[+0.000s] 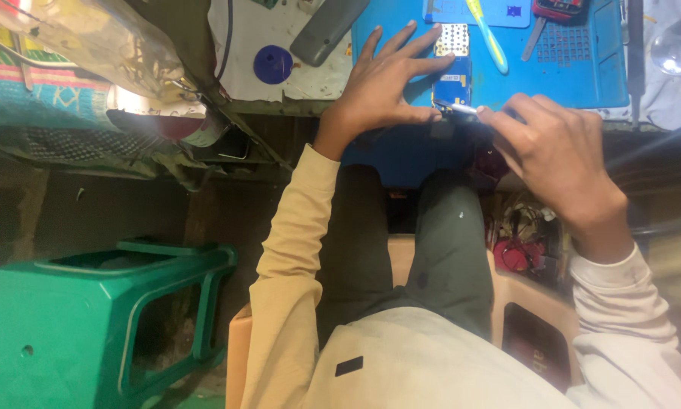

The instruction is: The person sits at a repair bench and cleans a disassembled phone motherboard. They hold the board steady with one hand while scrubbing it with a toothbrush, apply liquid from a plastic bottle onto the board, and continue brushing the board's surface.

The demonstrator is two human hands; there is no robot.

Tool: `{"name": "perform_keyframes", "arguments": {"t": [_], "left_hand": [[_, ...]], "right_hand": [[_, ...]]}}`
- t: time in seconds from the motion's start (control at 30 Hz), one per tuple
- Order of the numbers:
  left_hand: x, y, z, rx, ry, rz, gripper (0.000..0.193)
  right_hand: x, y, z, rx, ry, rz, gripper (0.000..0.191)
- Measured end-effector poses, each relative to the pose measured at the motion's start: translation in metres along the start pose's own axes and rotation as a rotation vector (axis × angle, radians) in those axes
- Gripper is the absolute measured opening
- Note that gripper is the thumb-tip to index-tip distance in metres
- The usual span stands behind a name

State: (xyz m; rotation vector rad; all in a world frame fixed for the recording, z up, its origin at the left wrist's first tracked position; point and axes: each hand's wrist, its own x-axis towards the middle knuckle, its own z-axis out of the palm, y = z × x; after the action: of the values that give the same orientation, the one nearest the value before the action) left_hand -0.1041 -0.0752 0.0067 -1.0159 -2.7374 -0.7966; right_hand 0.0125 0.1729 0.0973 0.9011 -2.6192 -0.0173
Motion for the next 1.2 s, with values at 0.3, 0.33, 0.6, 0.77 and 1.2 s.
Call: {"name": "perform_keyframes", "arguments": {"t": [0.3, 0.33, 0.6, 0.77, 1.2], "left_hand": [[0.000, 0.001, 0.003, -0.019, 0.005, 0.000, 0.088], [0.000, 0.001, 0.004, -0.026, 0.006, -0.003, 0.087], [-0.003, 0.007, 0.002, -0.023, 0.014, 0.005, 0.082], [-0.007, 0.015, -0.004, -0.045, -0.017, -0.034, 0.082], [-0.007, 0.017, -0.010, -0.001, -0.031, -0.064, 0.087]], "right_hand": [[-0.010, -0.004, 0.004, -0.003, 0.044, 0.007, 0.019], [-0.012, -0.005, 0.005, 0.000, 0.048, 0.007, 0.020], [-0.026, -0.014, 0.018, 0.009, 0.088, 0.046, 0.025], [-0.025, -0.009, 0.027, -0.062, 0.145, 0.085, 0.025], [-0.026, -0.017, 0.008, 0.063, 0.112, 0.000, 0.026]]}}
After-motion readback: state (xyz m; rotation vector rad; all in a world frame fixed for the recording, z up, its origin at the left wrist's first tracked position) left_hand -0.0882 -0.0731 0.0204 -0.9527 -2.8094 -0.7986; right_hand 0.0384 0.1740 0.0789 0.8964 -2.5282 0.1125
